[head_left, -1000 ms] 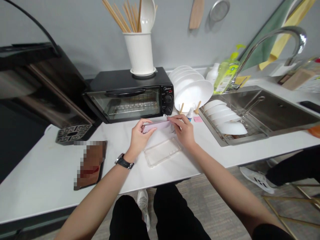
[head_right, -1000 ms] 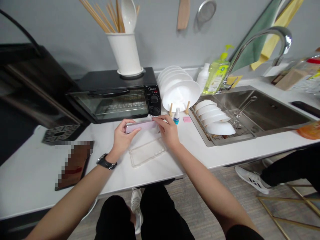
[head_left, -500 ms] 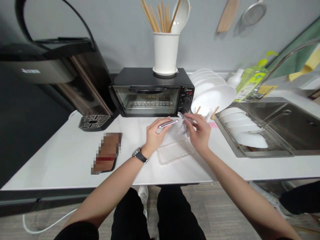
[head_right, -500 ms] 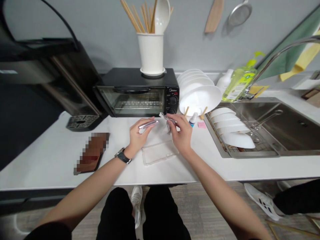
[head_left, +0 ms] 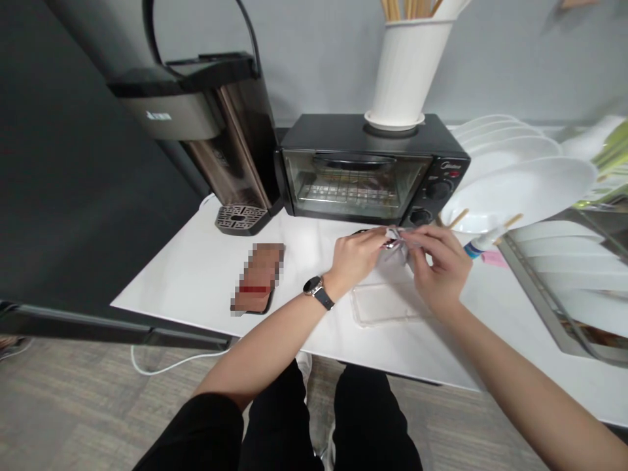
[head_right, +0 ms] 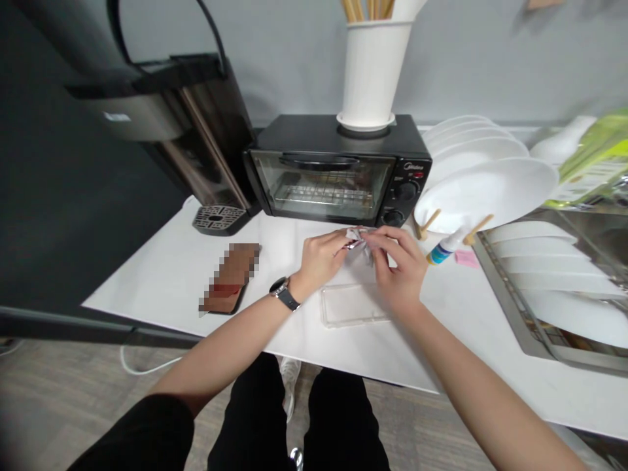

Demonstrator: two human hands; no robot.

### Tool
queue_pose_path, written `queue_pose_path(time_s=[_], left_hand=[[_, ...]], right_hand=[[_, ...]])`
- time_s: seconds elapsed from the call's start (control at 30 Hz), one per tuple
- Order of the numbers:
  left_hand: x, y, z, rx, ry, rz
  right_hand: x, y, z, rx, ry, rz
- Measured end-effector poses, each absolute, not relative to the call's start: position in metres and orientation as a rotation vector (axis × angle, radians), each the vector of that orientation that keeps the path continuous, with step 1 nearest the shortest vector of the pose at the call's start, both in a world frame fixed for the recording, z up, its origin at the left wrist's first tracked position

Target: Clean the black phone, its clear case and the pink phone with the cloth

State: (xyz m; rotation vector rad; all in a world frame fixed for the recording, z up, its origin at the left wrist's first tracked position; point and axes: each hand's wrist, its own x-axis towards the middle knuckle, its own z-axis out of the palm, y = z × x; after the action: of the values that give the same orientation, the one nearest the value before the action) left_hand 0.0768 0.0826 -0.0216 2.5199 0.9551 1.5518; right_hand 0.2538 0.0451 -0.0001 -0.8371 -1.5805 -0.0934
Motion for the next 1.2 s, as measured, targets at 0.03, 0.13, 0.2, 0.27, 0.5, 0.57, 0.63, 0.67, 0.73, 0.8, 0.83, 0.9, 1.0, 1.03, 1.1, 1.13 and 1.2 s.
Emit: queue_pose_path(time_s=[0.03,0.13,0.2,0.27,0.5,0.57,0.63,0.67,0.73,0.8,0.83,0.9,1.0,1.03,1.1,1.13,1.2], left_hand=[[0.077,0.081,-0.020,2.519,0.961,1.524],[0.076,0.078,-0.016,2.443,0.902,1.481],[0.075,0.077,-0.014,2.404,0.889,1.476],[0.075,0.076,-0.013,2.438,0.920,1.462],[0.076,0.075,-0.013,2.569,1.010,1.510],[0.076,0.075,-0.012,2.543,0.974,1.507],[0.077,0.075,-0.012,2.537,0.959,1.516],[0.077,0.076,-0.012,2.545,0.966,1.519],[0.077,0.076,-0.014,2.566,1.018,1.517],[0.077,0.077,-0.016,2.579,1.075,1.497],[0.077,0.077,-0.016,2.576,1.087,1.478],[0.076,0.075,-0.015,2.529,1.046,1.445],[0.075,0.072,-0.010,2.382,0.947,1.412],[0.075,0.071,-0.009,2.350,0.933,1.405],[0.075,0.071,-0.009,2.335,0.936,1.394],[0.075,0.071,-0.010,2.343,0.938,1.401],[0.075,0.074,-0.013,2.376,0.943,1.427]], right_hand=[[0.251,0.042,0.000,-0.808,-1.621,-0.110],[0.241,0.033,0.002,-0.738,-1.707,-0.155],[0.238,0.031,0.002,-0.721,-1.733,-0.165],[0.240,0.033,0.002,-0.726,-1.735,-0.167],[0.264,0.050,-0.003,-0.940,-1.523,-0.133],[0.266,0.052,-0.004,-0.998,-1.502,-0.101],[0.265,0.052,-0.005,-1.018,-1.485,-0.085],[0.264,0.051,-0.005,-1.012,-1.481,-0.087],[0.260,0.048,-0.004,-0.962,-1.492,-0.099],[0.254,0.044,-0.004,-0.882,-1.533,-0.111],[0.252,0.041,-0.004,-0.845,-1.566,-0.115],[0.247,0.036,-0.003,-0.789,-1.641,-0.116],[0.242,0.030,-0.003,-0.735,-1.734,-0.098],[0.242,0.029,-0.004,-0.721,-1.748,-0.089],[0.242,0.028,-0.005,-0.701,-1.760,-0.076],[0.242,0.029,-0.005,-0.697,-1.761,-0.072],[0.244,0.030,-0.005,-0.707,-1.754,-0.063]])
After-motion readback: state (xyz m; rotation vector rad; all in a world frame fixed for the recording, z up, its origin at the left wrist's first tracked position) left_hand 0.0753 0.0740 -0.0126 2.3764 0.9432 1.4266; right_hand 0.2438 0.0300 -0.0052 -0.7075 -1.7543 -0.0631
